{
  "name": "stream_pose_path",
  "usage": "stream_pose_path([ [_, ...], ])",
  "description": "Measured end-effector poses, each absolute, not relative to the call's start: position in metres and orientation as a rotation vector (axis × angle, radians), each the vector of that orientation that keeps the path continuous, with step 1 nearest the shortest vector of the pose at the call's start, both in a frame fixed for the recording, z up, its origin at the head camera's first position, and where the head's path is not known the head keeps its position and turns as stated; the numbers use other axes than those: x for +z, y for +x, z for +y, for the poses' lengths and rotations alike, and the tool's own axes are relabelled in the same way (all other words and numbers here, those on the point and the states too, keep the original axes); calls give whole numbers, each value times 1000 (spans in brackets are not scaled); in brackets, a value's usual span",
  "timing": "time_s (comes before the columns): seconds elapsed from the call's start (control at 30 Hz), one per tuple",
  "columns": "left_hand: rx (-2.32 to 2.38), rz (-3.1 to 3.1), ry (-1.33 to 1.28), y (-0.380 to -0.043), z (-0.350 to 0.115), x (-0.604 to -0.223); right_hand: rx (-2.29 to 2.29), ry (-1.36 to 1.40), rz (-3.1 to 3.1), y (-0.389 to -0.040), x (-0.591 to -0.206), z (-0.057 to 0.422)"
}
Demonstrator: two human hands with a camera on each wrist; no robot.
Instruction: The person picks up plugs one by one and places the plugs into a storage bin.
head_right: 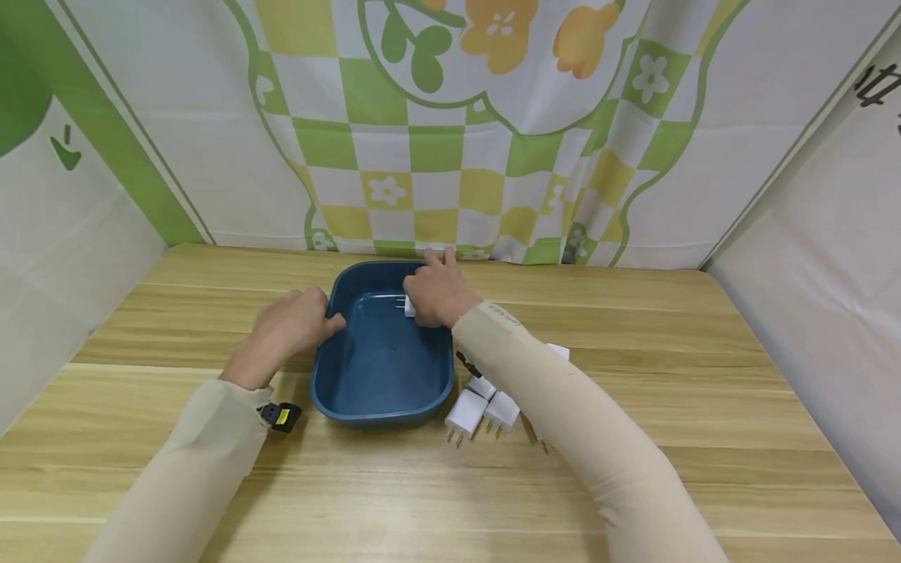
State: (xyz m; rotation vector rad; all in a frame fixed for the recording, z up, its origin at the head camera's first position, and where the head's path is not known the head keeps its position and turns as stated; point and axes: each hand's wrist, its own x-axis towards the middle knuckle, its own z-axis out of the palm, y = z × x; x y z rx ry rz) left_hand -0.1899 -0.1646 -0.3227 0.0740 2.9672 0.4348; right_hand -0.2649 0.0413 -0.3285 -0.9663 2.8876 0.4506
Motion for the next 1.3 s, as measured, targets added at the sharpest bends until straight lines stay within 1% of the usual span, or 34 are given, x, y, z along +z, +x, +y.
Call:
stream_pose_path([
  [0.77,419,2964,63,-189,-163,-323,390,-974,2909,-261,-324,43],
  [1.03,426,2969,67,-190,-164,-323,114,-995,2916,-255,-315,54],
  [1.3,430,2968,68,-190,-164,-324,-142,-1046,2986,-238,-304,71],
])
